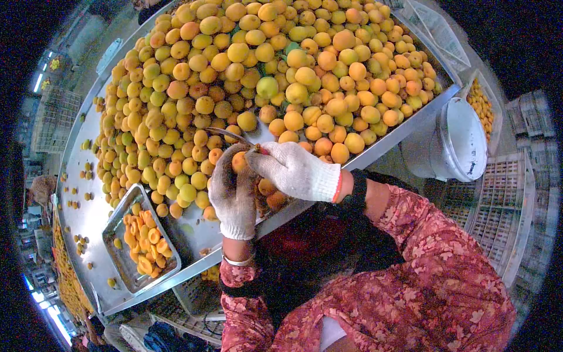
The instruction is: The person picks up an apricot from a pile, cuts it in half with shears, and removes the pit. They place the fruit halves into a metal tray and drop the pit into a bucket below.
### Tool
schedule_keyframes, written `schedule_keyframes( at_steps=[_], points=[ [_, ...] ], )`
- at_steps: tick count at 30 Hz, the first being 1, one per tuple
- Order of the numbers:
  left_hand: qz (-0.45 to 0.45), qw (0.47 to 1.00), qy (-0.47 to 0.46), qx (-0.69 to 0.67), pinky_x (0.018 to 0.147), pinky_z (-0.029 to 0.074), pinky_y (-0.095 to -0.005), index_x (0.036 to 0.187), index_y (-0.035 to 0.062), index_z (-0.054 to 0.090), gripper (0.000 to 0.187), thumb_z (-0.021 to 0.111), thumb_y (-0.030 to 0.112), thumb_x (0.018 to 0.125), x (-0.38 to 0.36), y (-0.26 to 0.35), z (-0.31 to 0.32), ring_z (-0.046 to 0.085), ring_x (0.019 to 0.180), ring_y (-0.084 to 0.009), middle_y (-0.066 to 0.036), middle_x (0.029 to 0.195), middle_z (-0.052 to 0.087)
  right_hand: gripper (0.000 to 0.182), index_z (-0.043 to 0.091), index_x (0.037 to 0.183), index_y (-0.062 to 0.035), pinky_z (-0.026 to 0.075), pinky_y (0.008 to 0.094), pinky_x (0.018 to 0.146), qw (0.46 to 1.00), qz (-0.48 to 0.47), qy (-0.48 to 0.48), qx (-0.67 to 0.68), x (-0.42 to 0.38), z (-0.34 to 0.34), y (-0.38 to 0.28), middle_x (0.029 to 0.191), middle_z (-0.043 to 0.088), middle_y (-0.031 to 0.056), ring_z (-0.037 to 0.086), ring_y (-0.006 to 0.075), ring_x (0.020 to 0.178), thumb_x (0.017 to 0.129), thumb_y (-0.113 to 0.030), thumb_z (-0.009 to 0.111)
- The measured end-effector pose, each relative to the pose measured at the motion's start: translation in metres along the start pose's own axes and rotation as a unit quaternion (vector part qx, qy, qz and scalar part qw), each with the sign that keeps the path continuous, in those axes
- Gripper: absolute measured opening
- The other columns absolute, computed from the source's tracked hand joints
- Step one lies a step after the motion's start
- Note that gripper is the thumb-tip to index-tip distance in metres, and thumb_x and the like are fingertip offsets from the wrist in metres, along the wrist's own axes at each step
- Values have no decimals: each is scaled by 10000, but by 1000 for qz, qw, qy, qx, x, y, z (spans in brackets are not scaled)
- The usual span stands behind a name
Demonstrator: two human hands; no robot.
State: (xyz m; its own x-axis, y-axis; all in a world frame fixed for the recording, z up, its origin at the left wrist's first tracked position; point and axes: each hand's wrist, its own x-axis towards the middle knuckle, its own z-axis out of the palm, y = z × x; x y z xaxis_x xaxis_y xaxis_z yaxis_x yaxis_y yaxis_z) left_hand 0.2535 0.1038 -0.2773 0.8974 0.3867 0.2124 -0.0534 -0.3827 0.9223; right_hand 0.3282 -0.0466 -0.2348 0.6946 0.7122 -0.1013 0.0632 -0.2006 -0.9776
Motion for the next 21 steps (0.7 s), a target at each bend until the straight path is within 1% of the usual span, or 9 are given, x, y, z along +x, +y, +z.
schedule_keyframes(
  at_steps=[4,6,7,9,10,13,14,16,21],
  points=[
    [-11,1000,-4,18,880,508,-381,1179,16,621,403,697,93,791,0,3,-3,651,1011,-316,-179,1101,664,316,620,1012,8,456,272,669,997,-3,4,83,3,6,5,775,631,45,566,94,775,1023,-281,491],
    [65,981,-14,184,887,500,-304,1163,-22,621,297,651,60,879,3,15,-6,634,971,-163,-104,1061,683,350,618,968,-37,408,256,513,984,107,-29,136,4,2,3,697,565,-12,528,81,597,1021,-358,490],
    [64,981,-12,185,887,500,-304,1163,-22,621,297,651,60,879,3,13,-6,634,971,-163,-104,1061,683,350,618,968,-37,408,256,513,984,107,-31,136,1,0,3,697,565,-12,528,81,597,1021,-358,490],
    [14,999,-27,36,921,482,-304,1187,-38,608,327,640,61,877,2,8,-6,615,1021,-169,-114,1098,669,370,603,938,-86,284,244,370,890,207,-93,395,-4,-3,3,616,475,-43,410,65,416,1003,-437,507],
    [13,999,-22,37,921,482,-304,1187,-38,608,327,640,61,877,2,6,-7,615,1021,-169,-114,1098,669,398,579,913,-118,197,247,311,901,197,-52,384,-2,3,5,575,426,-52,325,67,331,966,-509,538],
    [-12,994,-31,-99,926,484,-332,1238,-20,583,466,705,88,802,2,7,-10,628,1047,-237,-144,1159,653,456,603,955,-83,262,254,354,943,126,-32,307,-3,7,15,536,424,-36,366,94,347,973,-528,505],
    [-63,982,-25,-177,932,480,-322,1253,-34,569,457,690,89,830,2,13,-10,610,1052,-208,-127,1170,640,504,593,885,-73,264,253,362,838,218,-145,479,-7,-2,11,518,425,-23,385,108,359,982,-551,463],
    [-121,938,-13,-324,940,476,-306,1283,-50,543,414,638,106,911,4,16,-7,572,1065,-159,-93,1183,606,522,583,854,-75,263,253,363,834,193,-164,489,-4,2,8,509,427,-19,390,112,358,980,-565,451],
    [-103,910,1,-401,960,493,-324,1323,-6,498,424,618,167,955,8,8,-9,596,1091,-196,-114,1207,597,515,573,825,-56,329,266,410,845,146,-153,491,3,2,0,538,461,-2,438,130,422,1002,-519,435]
  ],
)
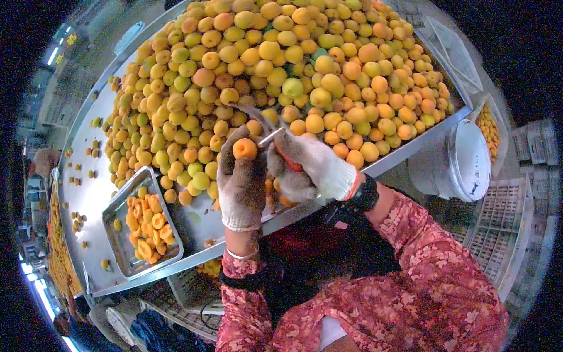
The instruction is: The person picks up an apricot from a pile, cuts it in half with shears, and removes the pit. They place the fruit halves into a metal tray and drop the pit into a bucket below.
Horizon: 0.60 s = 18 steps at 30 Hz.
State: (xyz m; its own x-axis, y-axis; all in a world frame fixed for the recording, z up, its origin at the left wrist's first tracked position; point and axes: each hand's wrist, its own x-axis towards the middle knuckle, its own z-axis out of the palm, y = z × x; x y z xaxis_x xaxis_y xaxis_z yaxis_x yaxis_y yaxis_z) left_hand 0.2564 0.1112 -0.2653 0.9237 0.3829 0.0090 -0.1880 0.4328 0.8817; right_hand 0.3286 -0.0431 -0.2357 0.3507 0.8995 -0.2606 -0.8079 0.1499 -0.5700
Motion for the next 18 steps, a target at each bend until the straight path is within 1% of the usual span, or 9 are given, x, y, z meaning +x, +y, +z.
schedule_keyframes(
  at_steps=[1,2,3,8,10,11,14,16,18],
  points=[
    [3,998,-13,-59,969,498,-347,1341,-2,474,474,644,184,941,1,-2,-3,600,1098,-216,-121,1211,596,479,586,860,-51,328,255,417,973,-94,58,-203,3,-3,0,562,475,-5,441,101,445,1013,-482,441],
    [7,993,-26,-117,979,503,-370,1360,1,450,526,670,201,926,1,-1,-3,604,1104,-235,-128,1216,595,445,598,894,-46,327,244,425,894,-184,111,-394,6,-3,-1,585,488,-7,445,72,469,1023,-444,446],
    [-8,986,-23,-165,994,506,-405,1376,14,431,582,701,215,901,0,1,-2,605,1107,-258,-132,1207,599,308,600,976,-28,386,232,541,861,-219,130,-440,4,6,-5,702,540,-12,483,41,640,1028,-304,474],
    [-16,977,-38,-210,996,496,-410,1359,23,453,570,714,216,890,-2,4,-5,607,1101,-261,-126,1194,608,160,577,991,-24,427,294,580,839,-207,166,-475,4,5,6,700,541,56,521,99,662,968,-182,581],
    [-3,980,-37,-196,996,494,-416,1349,27,463,566,722,217,883,0,-4,-11,608,1098,-266,-126,1195,610,169,565,982,-29,446,335,571,756,-246,154,-586,1,10,7,690,560,122,595,202,621,957,-192,598],
    [21,980,-46,-192,992,494,-425,1333,28,476,557,730,217,874,3,-6,-12,613,1085,-272,-130,1181,620,173,559,979,-35,466,374,572,790,-215,155,-553,3,9,11,707,594,158,649,317,653,944,-195,613],
    [33,982,-24,-187,974,489,-413,1270,9,501,548,755,206,826,3,-2,-8,616,1042,-260,-124,1120,623,179,557,992,-32,484,391,589,735,-258,126,-615,3,13,10,734,613,174,662,367,723,940,-195,610],
    [20,982,6,-187,961,484,-392,1225,-11,514,548,771,195,787,3,0,-7,614,1011,-242,-113,1073,617,185,563,999,-29,493,397,601,740,-245,123,-614,2,11,9,746,619,183,663,376,743,934,-194,614],
    [29,984,-48,-171,984,468,-413,1232,-7,511,550,768,205,794,3,-1,-13,603,1054,-250,-127,1103,618,195,567,1015,-30,497,391,604,741,-233,114,-620,2,10,8,753,627,180,669,366,737,933,-201,615]
  ],
)
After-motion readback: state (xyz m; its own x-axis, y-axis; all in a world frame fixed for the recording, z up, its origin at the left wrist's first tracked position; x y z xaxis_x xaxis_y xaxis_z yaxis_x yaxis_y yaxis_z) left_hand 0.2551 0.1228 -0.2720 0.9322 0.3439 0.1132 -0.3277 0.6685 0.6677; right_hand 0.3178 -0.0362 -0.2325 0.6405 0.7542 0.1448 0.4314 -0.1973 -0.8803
